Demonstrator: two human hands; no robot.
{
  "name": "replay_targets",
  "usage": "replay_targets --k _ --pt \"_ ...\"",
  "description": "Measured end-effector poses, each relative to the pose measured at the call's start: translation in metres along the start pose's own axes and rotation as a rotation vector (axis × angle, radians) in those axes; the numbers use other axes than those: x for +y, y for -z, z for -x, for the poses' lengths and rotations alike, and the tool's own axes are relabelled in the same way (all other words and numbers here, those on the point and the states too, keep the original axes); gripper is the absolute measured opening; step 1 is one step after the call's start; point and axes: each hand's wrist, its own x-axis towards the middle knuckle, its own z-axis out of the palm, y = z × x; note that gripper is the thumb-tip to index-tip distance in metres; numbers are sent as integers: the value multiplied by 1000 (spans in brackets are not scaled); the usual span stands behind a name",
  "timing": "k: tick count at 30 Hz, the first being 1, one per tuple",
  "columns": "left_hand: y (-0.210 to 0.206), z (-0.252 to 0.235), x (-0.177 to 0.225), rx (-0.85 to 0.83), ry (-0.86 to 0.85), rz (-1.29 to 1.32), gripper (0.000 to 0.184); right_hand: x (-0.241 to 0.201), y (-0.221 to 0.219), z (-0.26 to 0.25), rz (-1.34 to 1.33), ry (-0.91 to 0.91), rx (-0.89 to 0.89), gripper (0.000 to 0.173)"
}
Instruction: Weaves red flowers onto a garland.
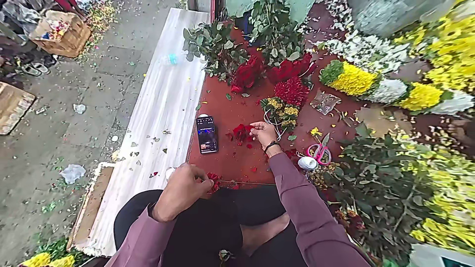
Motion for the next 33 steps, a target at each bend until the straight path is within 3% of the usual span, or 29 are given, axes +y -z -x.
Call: replay_targets --k 4,7,10,13,18,26,33 --pt "2 6 2 -82 31 226 20 -28 7 68 -64 119 -103 18" --pt "0 12 -1 -107 -10 391 22 -60 0 127 -264 165 -259 18" --pt "-2 18 1 -104 -23 616 36 -84 -9 186 -463 134 -419 16" --pt "-8 22 7 -21 -27 813 40 -90 -17 223 -567 79 -532 15" --pt "-16 18 11 100 -45 937 43 -82 -33 242 -575 60 -560 15" --pt "-21 19 14 124 -42 937 57 -76 -44 246 -532 64 -476 14" --pt "-26 27 8 240 -30 900 52 -70 -54 255 -622 126 -556 21"
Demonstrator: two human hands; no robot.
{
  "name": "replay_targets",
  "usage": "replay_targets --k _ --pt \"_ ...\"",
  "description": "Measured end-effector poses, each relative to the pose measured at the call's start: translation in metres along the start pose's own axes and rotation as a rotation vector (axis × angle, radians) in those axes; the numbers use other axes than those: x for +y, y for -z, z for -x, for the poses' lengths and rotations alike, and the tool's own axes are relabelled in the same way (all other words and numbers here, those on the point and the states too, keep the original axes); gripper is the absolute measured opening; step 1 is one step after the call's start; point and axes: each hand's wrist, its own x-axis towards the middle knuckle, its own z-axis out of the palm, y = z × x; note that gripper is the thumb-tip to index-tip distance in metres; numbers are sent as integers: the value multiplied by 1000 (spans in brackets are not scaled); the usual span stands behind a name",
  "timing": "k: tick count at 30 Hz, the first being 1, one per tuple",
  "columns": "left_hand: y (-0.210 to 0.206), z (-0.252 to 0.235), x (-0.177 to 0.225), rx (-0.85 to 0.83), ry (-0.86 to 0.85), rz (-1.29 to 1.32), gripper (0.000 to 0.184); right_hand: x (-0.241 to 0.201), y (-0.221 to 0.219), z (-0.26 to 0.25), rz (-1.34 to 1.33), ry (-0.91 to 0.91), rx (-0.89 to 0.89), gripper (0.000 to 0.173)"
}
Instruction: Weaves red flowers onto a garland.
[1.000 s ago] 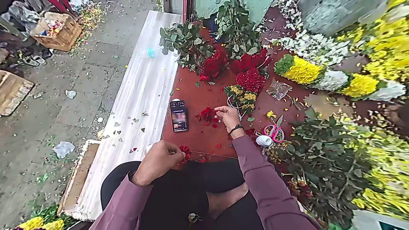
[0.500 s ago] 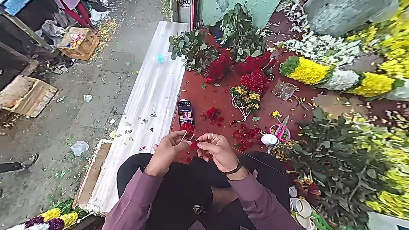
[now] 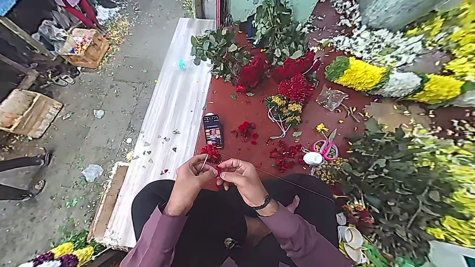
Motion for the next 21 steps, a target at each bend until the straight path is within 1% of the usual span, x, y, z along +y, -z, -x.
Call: replay_targets --k 3,6,9,12,15,18,21 --pt "3 2 -1 -1 13 27 53 5 2 -1 28 78 -72 28" --pt "3 2 -1 -9 51 24 59 7 1 -2 72 127 -70 27" --pt "4 1 -1 -33 97 22 65 8 3 -2 99 150 -78 32" --pt "10 0 -2 -101 124 71 71 7 6 -5 91 165 -127 37" --pt "13 -1 -2 -175 147 164 74 7 7 -4 0 165 -164 36" --pt "12 0 -1 -195 155 175 72 6 5 -2 -93 168 -117 31" --pt "10 0 -1 -142 138 71 63 7 3 -1 -116 196 -4 30"
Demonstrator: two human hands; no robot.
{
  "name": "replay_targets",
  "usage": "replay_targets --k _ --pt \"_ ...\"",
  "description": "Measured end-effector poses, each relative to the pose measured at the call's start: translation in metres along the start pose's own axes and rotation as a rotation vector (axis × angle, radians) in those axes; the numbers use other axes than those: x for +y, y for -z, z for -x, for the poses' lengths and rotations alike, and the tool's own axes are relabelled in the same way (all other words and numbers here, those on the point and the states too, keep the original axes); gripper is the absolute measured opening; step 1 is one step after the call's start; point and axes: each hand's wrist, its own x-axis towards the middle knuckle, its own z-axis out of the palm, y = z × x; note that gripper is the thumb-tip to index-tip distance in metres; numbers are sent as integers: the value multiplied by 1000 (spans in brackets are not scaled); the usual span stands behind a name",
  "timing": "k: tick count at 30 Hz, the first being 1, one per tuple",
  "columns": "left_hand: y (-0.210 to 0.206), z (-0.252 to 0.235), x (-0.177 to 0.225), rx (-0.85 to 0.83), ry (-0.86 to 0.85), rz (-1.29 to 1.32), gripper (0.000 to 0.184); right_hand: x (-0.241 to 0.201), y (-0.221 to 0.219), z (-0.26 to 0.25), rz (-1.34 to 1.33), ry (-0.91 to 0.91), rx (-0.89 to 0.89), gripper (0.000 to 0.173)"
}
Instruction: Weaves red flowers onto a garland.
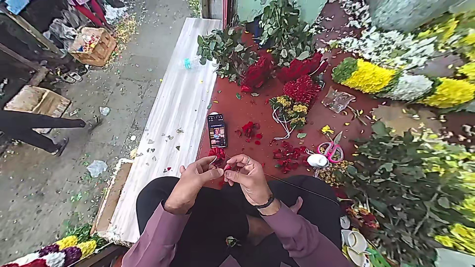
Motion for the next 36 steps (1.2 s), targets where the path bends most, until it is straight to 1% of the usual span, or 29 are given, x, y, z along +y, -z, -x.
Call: replay_targets --k 3,5,8,11,17,20,25,29,31,34,36 --pt "-2 0 -1 103 -36 -135 41 2 -1 -1 4 17 158 30" --pt "-2 0 -3 137 -84 -195 28 4 0 -2 12 11 212 31" --pt "-4 -1 -6 134 -148 -276 19 10 -2 -3 51 -23 260 32" --pt "-5 -2 -10 131 -191 -366 17 14 -2 -3 106 -45 299 33" --pt "-5 -4 -10 139 -201 -400 19 19 -4 -4 136 -31 305 38" --pt "-5 -4 -11 151 -204 -393 14 22 -5 -2 124 -50 300 41" --pt "-2 -4 -9 149 -193 -443 12 27 1 -3 196 -153 255 52" --pt "1 -4 -7 111 -193 -497 20 24 0 -4 168 -182 260 49" --pt "3 -5 -7 87 -191 -513 21 23 0 -4 148 -212 252 49" --pt "5 -6 -3 69 -201 -564 13 20 2 -6 156 -295 208 52" --pt "6 -6 -2 99 -209 -590 10 19 5 -7 188 -332 165 54"
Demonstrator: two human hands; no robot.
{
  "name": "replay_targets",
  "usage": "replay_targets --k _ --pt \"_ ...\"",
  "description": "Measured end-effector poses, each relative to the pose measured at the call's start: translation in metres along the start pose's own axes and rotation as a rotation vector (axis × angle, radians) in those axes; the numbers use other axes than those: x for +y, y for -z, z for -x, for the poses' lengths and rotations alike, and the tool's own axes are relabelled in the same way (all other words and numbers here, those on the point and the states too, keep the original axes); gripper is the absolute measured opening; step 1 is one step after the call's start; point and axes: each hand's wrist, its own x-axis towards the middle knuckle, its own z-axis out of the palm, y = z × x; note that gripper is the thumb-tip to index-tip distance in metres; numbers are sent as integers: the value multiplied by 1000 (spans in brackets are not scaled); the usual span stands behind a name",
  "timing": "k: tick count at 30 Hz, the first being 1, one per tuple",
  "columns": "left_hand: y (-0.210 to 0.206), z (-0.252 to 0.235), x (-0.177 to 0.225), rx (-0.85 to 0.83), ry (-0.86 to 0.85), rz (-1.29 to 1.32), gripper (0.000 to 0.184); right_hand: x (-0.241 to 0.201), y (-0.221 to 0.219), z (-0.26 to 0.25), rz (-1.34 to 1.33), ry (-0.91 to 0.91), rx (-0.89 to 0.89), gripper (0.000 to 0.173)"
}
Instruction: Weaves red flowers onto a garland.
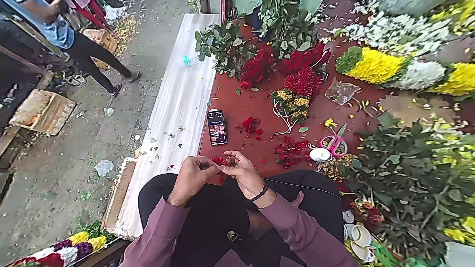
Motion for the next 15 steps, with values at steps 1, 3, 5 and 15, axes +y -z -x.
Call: replay_targets --k 1,3,5,15 --pt "1 0 1 22 9 -26 10 -2 3 0 62 9 -23 55" --pt "5 -1 3 61 36 -73 10 -9 10 0 331 134 -37 50" --pt "10 -1 6 79 70 -91 11 -14 15 1 713 373 84 36" --pt "18 -3 21 147 165 -60 14 -33 44 -7 734 479 -135 18"
